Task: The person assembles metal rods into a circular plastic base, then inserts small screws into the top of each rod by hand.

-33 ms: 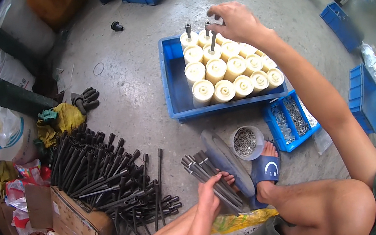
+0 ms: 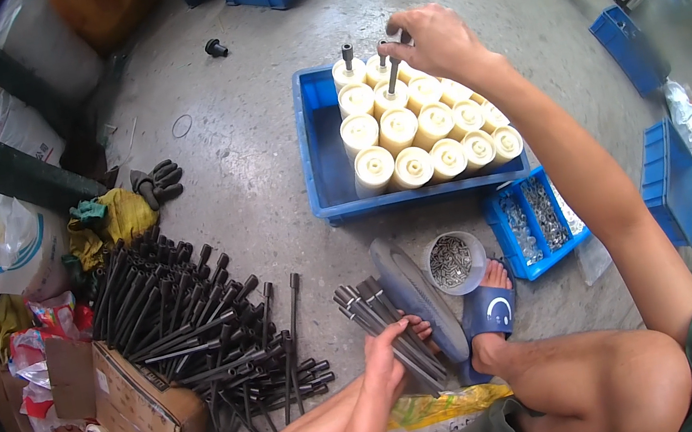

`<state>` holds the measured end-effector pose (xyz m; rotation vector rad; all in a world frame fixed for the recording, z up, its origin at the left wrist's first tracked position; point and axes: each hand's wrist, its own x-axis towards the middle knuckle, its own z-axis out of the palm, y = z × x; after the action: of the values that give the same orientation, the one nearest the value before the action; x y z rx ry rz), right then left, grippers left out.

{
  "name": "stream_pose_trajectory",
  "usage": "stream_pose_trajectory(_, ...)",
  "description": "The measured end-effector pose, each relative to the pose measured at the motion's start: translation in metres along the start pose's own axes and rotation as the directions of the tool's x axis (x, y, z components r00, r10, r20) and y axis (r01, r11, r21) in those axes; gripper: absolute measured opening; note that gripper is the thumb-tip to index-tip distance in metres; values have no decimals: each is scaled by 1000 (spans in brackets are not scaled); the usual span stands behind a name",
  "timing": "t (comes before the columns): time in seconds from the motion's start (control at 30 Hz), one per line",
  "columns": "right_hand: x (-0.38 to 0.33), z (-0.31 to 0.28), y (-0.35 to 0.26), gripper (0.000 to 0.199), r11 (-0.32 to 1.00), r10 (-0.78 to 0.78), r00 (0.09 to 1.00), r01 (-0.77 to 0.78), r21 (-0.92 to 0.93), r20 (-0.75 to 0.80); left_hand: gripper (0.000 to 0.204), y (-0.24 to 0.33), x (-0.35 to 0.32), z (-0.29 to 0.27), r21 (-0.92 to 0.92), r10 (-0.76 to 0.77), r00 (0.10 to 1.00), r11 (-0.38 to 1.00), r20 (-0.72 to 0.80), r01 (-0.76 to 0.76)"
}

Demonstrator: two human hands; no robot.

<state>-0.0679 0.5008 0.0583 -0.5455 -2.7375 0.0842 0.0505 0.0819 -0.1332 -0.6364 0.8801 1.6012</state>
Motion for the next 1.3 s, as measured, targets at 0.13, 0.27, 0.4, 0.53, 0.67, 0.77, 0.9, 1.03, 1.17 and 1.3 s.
stream_pose_trajectory(0.13, 5, -4, -3, 36, 997, -34, 983, 46, -64, 178, 29, -2, 2, -3, -12, 21, 1000, 1000, 7, -21)
stream_pose_trajectory(0.27, 1, 6, 9, 40, 980, -193, 979, 196, 44, -60, 29, -4, 5, -2, 15, 2, 999, 1000, 34, -3)
stream_pose_trajectory(0.4, 8, -6, -16, 42, 968, 148, 976, -110, -225, 162, 29, 0, 1, -5, 4, 0, 1000, 1000, 22, 0)
stream_pose_trajectory(0.53, 10, 3, 4, 47, 990, -71, 989, 86, -113, 133, 30, -3, 3, -2, -41, 11, 999, 999, 33, -10)
stream_pose_trajectory(0.67, 4, 4, -7, 42, 990, -24, 999, 29, -142, 33, 30, -1, 1, -1, -12, 31, 999, 999, 35, -30)
stream_pose_trajectory(0.77, 12, -12, -24, 36, 973, 176, 954, -131, -190, 244, 30, 0, 0, -4, 2, 33, 999, 999, 35, -33)
stream_pose_trajectory(0.9, 6, 0, -2, 36, 1000, 0, 975, -1, 4, 223, 30, 1, -3, 3, -4, 37, 998, 999, 49, -37)
stream_pose_trajectory(1.03, 3, -8, -20, 33, 981, 160, 973, -137, -139, 168, 30, 1, -1, 1, -6, 31, 999, 1000, 27, -31)
stream_pose_trajectory(1.17, 4, 4, -13, 31, 995, 86, 957, -66, -81, 277, 29, 2, -3, 0, -7, 37, 999, 999, 34, -37)
stream_pose_trajectory(1.3, -2, 17, 9, 28, 976, -208, 972, 199, 89, 111, 29, 0, 0, 1, 6, 39, 999, 999, 36, -39)
